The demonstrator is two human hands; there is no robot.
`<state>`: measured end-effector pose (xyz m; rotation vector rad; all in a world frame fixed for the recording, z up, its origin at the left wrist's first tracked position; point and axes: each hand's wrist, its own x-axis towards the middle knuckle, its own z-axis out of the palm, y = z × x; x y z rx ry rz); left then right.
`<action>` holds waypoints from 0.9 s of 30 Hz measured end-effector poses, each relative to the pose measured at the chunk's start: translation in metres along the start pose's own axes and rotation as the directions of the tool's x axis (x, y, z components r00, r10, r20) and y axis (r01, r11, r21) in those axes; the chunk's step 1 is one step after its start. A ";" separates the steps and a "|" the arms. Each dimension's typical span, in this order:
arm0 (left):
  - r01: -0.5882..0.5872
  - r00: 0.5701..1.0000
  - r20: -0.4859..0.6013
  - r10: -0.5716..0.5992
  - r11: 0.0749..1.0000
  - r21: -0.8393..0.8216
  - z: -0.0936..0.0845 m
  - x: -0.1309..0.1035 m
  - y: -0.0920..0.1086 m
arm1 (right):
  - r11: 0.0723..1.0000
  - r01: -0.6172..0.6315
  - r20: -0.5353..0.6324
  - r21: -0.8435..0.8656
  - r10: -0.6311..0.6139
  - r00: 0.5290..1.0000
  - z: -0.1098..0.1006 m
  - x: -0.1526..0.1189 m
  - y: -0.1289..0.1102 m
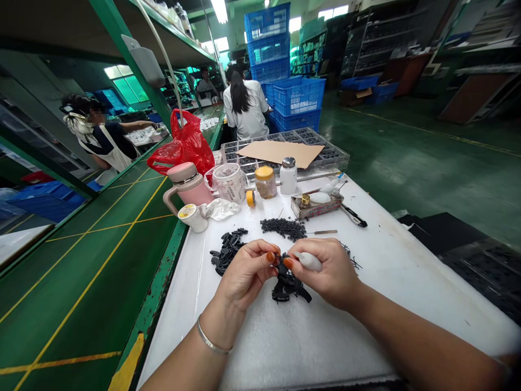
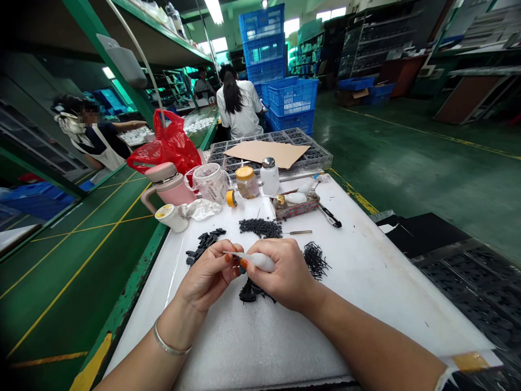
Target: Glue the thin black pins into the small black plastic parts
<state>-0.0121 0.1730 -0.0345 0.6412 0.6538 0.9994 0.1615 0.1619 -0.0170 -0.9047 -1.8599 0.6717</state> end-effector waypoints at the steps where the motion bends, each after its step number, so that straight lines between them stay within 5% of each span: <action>1: 0.002 1.000 -0.009 -0.002 1.000 0.007 0.000 0.000 0.000 | 1.000 0.024 -0.010 -0.015 -0.024 1.000 0.000 -0.001 0.001; 8: 0.008 0.998 -0.059 -0.008 1.000 -0.013 0.003 0.002 -0.002 | 0.974 0.184 -0.048 -0.133 -0.192 0.980 0.003 -0.003 0.005; 16: 0.056 0.998 -0.024 -0.059 0.991 -0.124 0.002 0.002 -0.007 | 0.969 0.202 -0.074 -0.139 -0.214 0.974 0.007 -0.004 0.007; 24: 0.011 0.999 -0.043 -0.014 0.998 -0.064 0.002 0.002 -0.005 | 0.996 -0.051 -0.064 -0.077 0.046 0.997 -0.001 0.003 0.004; 27: -0.059 0.993 -0.104 0.058 0.998 -0.015 0.000 0.003 0.002 | 0.978 -0.200 0.076 -0.052 0.203 0.976 -0.011 0.009 0.006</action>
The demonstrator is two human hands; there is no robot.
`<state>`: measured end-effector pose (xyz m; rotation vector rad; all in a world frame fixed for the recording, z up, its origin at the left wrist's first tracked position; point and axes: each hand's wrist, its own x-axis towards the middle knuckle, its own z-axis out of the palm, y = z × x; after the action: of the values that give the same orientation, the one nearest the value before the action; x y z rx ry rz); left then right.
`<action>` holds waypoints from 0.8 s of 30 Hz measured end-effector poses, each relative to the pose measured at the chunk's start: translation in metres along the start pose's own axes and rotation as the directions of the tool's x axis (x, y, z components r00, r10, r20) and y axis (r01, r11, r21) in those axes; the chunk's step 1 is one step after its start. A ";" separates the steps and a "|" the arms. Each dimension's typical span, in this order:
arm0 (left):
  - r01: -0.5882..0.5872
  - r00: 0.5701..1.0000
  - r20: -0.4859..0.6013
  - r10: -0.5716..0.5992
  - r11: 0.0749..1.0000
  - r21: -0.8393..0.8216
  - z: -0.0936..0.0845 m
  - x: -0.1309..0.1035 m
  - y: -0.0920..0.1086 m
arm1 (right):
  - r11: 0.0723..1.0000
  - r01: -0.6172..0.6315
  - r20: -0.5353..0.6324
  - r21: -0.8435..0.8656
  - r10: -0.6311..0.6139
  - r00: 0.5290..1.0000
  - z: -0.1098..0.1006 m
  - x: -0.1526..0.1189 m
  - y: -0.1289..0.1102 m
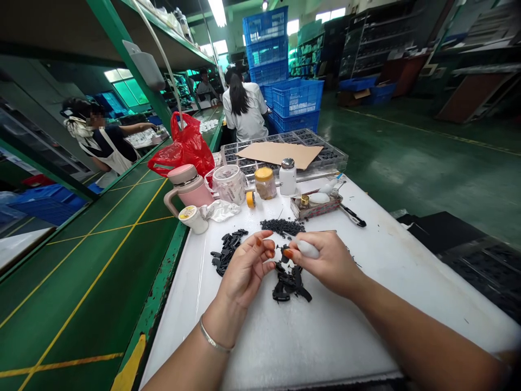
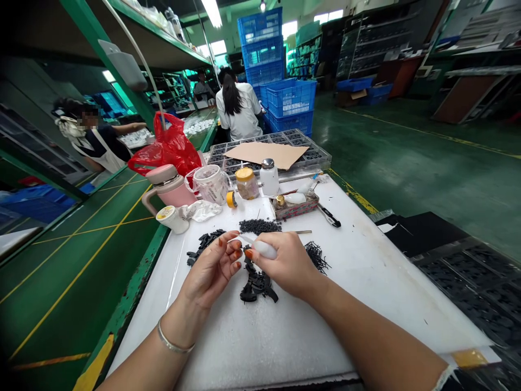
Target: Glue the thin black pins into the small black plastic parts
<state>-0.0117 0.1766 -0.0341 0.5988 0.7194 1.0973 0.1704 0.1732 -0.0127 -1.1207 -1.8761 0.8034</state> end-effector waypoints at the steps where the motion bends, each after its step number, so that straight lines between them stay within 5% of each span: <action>1: -0.031 0.999 -0.027 0.031 0.999 0.011 -0.002 0.001 0.003 | 0.998 -0.058 0.094 0.023 0.056 0.994 -0.003 0.002 0.001; 4: -0.119 0.988 -0.096 0.120 0.993 0.015 -0.011 0.005 0.012 | 0.981 -0.189 0.372 0.052 0.157 0.915 -0.009 0.004 0.006; 7: -0.187 0.975 -0.125 0.185 0.982 -0.003 -0.020 0.009 0.022 | 0.975 -0.219 0.494 -0.030 0.205 0.845 -0.006 0.004 0.011; 10: -0.254 0.958 -0.134 0.253 0.967 0.010 -0.027 0.010 0.032 | 0.974 -0.172 0.480 -0.147 0.222 0.849 -0.003 0.003 0.014; 16: -0.358 0.903 -0.127 0.411 0.881 0.311 -0.036 0.013 0.045 | 0.935 -0.089 0.236 -0.344 0.177 0.955 -0.004 0.010 0.018; 18: -0.375 0.875 -0.033 0.483 0.719 0.586 -0.039 0.015 0.044 | 0.923 -0.074 0.173 -0.378 0.149 0.974 -0.004 0.012 0.018; 20: -0.372 0.844 0.124 0.521 0.404 0.835 -0.041 0.016 0.040 | 0.918 -0.049 0.142 -0.392 0.113 0.983 -0.004 0.011 0.019; 22: -0.356 0.832 0.282 0.479 0.068 0.932 -0.042 0.015 0.033 | 0.920 -0.007 0.133 -0.392 0.065 0.989 -0.004 0.007 0.022; 24: -0.332 0.850 0.367 0.378 -0.158 0.930 -0.042 0.012 0.027 | 0.936 0.056 0.114 -0.348 -0.017 0.993 -0.004 0.002 0.029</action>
<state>-0.0565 0.2004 -0.0432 2.2782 1.4581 0.8673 0.1844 0.1869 -0.0338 -1.2731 -2.1860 0.5273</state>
